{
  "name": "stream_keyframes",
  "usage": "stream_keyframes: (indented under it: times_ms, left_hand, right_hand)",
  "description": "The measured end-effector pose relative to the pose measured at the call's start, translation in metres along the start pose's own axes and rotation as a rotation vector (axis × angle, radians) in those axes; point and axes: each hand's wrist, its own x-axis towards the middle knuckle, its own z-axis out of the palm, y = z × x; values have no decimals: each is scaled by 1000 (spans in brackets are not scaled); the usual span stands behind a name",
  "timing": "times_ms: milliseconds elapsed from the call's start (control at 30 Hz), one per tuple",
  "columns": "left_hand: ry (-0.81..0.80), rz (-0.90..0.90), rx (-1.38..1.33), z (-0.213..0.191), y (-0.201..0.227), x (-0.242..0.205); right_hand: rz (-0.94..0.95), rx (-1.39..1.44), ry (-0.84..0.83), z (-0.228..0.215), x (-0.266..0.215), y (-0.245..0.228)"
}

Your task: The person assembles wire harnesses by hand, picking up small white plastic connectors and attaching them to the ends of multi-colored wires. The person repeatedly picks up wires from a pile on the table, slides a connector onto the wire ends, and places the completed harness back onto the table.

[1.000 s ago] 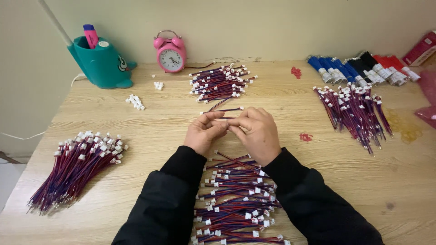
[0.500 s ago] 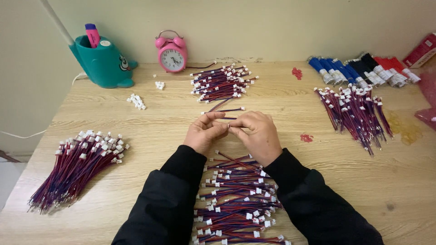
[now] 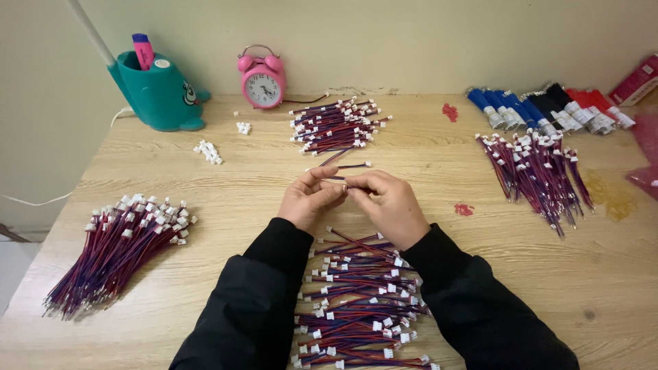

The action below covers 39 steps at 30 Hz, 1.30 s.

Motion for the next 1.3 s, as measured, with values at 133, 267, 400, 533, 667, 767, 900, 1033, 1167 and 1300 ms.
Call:
stream_keyframes:
  times_ms: [133,267,400,533,667,767,900,1033,1167,1300]
  left_hand:
    - [-19,11,-52,0,-3,0]
    - [-38,19,-40,-3,-7,3]
    - [-44,25,-68,-1,-2,0]
    - [-69,70,29,9,8,-9]
    - [-87,104,150,7,0,-4]
    - [-75,120,196,2,-5,-1]
    - [-60,102,98,0,-2,1]
    - [-65,101,5,10,11,-9]
    - [-83,86,-66,7,6,-7]
    - [-103,79,-119,-1,-5,0]
  right_hand:
    - [46,7,31,1,-1,7]
    - [53,13,30,3,-2,6]
    - [70,18,43,5,-3,6]
    - [89,-12,66,8,-3,12]
    - [69,-67,69,7,-2,8]
    - [71,-108,73,10,-3,6]
    - [39,-107,89,9,0,1]
    - [45,-36,59,6,1,2]
    - [45,9,26,5,2,-2]
    - [62,33,55,7,0,2]
